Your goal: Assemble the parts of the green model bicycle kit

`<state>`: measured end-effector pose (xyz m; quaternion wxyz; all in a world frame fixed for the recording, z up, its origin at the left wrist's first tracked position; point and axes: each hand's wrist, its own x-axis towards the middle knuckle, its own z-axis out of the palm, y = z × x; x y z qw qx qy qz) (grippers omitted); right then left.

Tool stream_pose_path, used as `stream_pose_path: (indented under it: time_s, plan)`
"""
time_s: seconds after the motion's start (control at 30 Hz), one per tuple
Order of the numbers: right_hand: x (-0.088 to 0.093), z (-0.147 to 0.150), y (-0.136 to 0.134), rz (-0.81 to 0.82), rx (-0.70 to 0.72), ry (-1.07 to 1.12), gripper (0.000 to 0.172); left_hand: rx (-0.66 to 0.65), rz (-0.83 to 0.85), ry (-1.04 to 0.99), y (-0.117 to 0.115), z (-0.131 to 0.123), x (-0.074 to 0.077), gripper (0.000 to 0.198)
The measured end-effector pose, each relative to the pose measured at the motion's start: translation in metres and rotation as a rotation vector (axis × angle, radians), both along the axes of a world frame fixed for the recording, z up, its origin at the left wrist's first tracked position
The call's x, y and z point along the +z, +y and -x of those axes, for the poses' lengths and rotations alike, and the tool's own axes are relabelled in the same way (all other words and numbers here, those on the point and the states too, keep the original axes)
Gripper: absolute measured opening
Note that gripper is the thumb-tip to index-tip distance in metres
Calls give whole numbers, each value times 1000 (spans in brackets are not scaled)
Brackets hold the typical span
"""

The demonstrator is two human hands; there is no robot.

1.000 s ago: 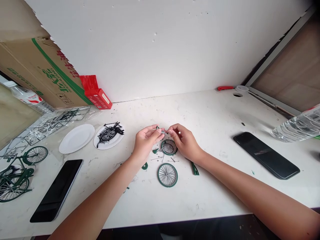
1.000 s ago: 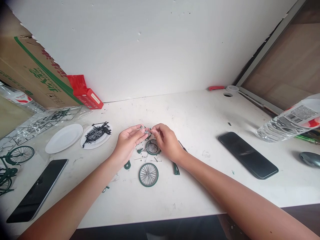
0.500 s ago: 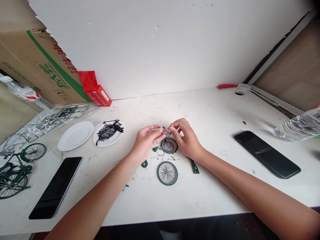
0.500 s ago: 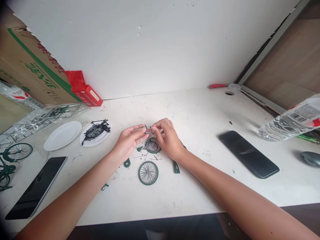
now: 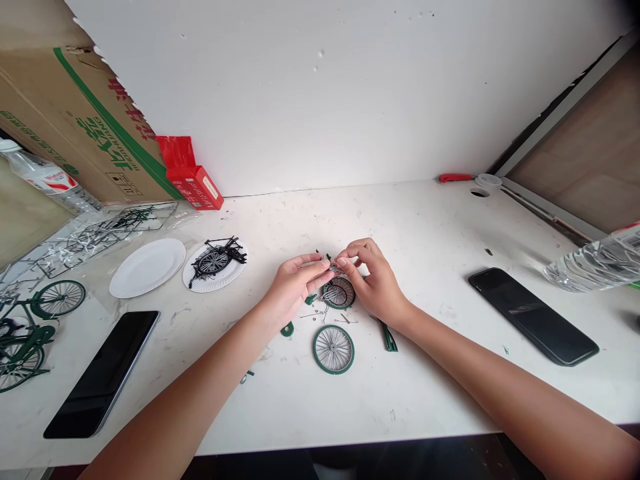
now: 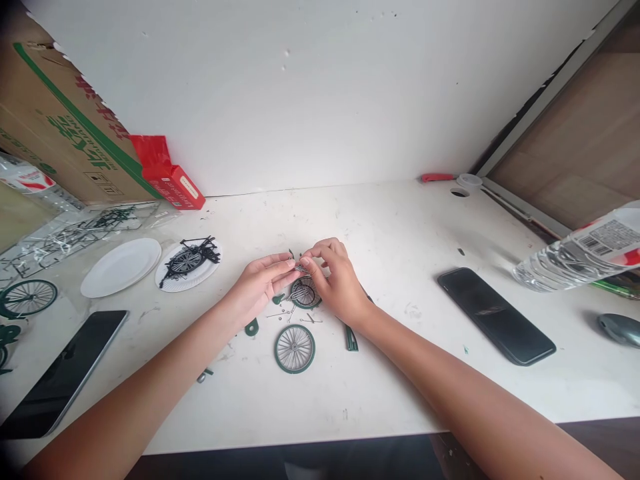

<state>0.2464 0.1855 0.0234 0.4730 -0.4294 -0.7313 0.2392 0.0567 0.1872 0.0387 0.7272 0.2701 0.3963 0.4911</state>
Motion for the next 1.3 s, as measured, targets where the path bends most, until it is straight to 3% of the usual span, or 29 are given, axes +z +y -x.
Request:
stream_pose_path:
  time_s: [0.37, 0.7, 1.07, 1.3]
  plan:
    - [2, 1, -1, 0, 36, -8, 18, -92, -27, -6, -1, 2, -1, 28]
    - [9, -1, 0, -97, 43, -47, 11, -49, -3, -42, -2, 1, 6, 19]
    - [11, -7, 3, -256, 23, -172, 8, -63, 5, -33, -1, 2, 2, 17]
    - [11, -9, 3, -240, 37, -214, 9, -62, 13, -30, -3, 0, 8, 15]
